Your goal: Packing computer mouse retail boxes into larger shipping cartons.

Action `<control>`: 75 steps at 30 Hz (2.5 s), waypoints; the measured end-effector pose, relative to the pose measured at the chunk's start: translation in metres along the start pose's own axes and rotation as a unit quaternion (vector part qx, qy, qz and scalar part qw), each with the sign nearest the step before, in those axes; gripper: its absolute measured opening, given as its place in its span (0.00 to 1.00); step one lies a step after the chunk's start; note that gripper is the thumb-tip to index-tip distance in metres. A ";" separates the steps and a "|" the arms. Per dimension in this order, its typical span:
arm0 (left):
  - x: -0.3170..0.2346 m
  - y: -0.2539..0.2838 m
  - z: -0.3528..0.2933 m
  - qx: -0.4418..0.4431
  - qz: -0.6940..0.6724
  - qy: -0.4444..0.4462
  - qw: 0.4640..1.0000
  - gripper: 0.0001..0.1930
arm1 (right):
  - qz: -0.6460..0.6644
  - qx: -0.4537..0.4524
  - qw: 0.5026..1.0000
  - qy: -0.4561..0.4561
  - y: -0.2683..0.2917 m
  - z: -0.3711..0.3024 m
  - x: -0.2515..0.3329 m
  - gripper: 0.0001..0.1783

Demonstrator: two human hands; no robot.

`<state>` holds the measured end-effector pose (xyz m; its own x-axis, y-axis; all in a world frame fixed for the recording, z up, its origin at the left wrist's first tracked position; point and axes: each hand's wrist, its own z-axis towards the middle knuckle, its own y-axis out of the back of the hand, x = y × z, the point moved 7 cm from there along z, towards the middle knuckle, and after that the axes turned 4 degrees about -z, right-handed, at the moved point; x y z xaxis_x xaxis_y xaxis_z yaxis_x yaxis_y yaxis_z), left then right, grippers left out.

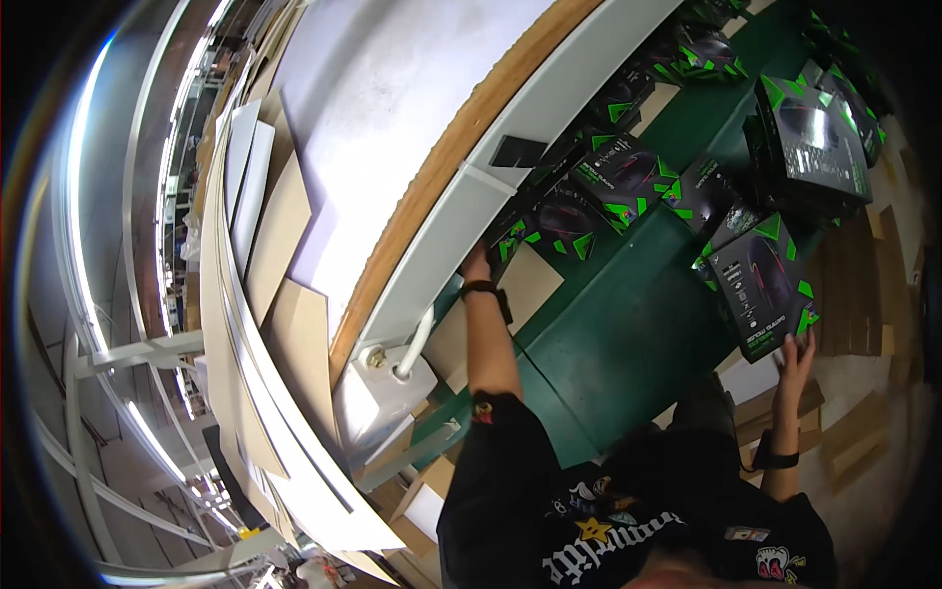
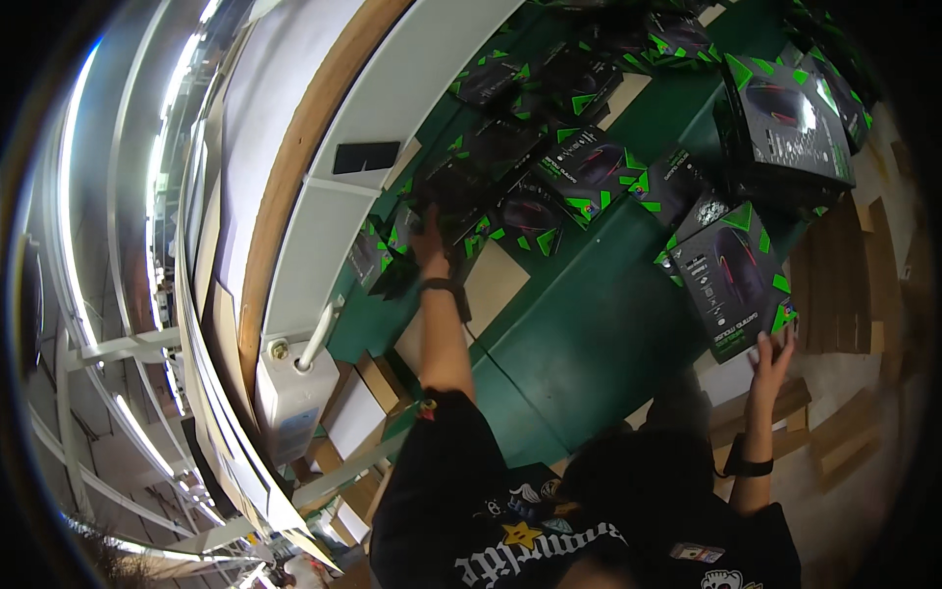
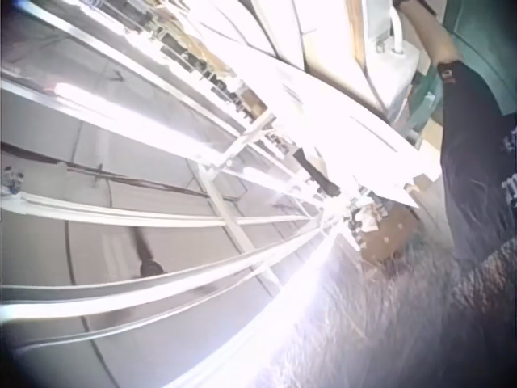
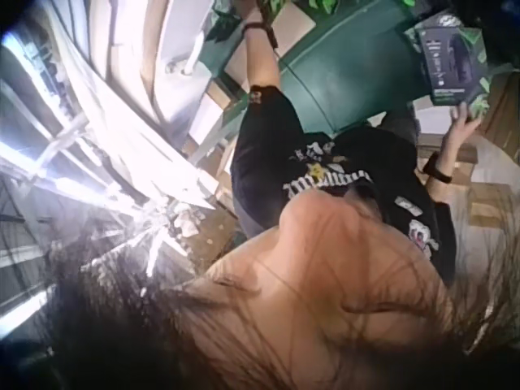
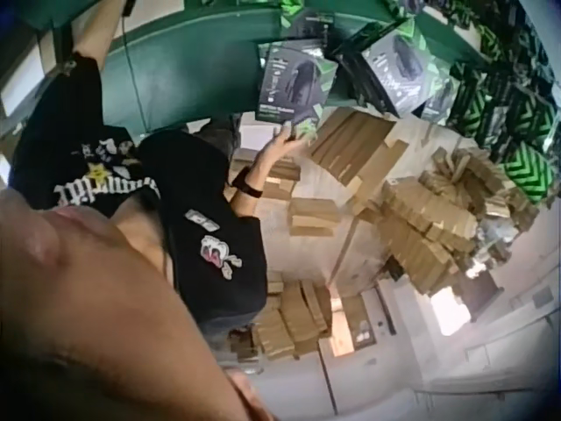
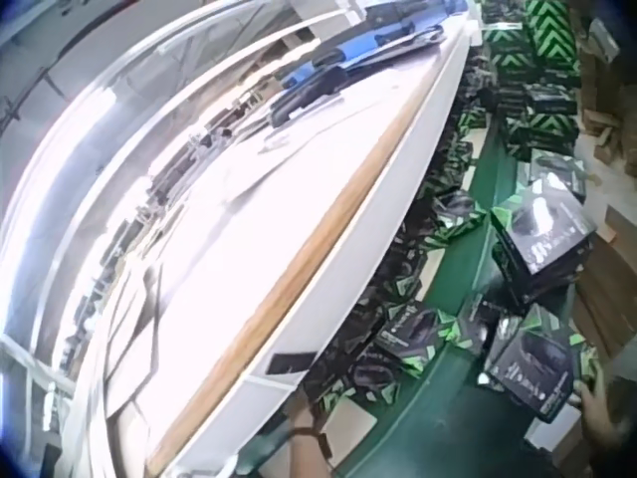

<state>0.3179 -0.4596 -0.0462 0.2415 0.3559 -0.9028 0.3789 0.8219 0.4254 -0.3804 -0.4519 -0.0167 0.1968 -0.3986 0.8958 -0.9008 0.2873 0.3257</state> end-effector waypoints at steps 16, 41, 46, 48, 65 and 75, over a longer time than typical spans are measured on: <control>-0.159 -0.074 -0.320 0.385 -0.310 0.206 0.845 0.23 | 0.090 0.259 0.958 -0.080 -0.065 -0.046 0.024 0.32; -0.118 -0.220 -0.411 0.371 -0.574 0.426 0.594 0.37 | -0.201 0.415 0.874 0.154 -0.098 0.076 0.151 0.34; -0.089 -0.162 -0.440 0.425 -0.544 0.452 0.565 0.38 | -0.231 0.478 0.830 0.172 -0.093 0.017 0.127 0.36; -0.082 -0.127 -0.434 0.400 -0.563 0.462 0.557 0.39 | -0.217 0.466 0.836 0.193 -0.082 -0.007 0.122 0.39; -0.124 -0.214 -0.381 0.356 -0.389 0.360 0.770 0.38 | -0.036 0.519 0.853 -0.034 -0.127 0.121 0.132 0.45; -0.083 -0.170 -0.526 0.460 -0.377 0.317 0.739 0.37 | -0.147 0.622 0.769 0.025 -0.059 0.081 0.171 0.53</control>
<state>-0.2364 -0.3954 -0.0771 -0.7043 0.3280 -0.6296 0.7097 0.3463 -0.6136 -0.3247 -0.6074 0.0927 0.4493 -0.2447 0.8592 -0.4819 -0.8762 0.0024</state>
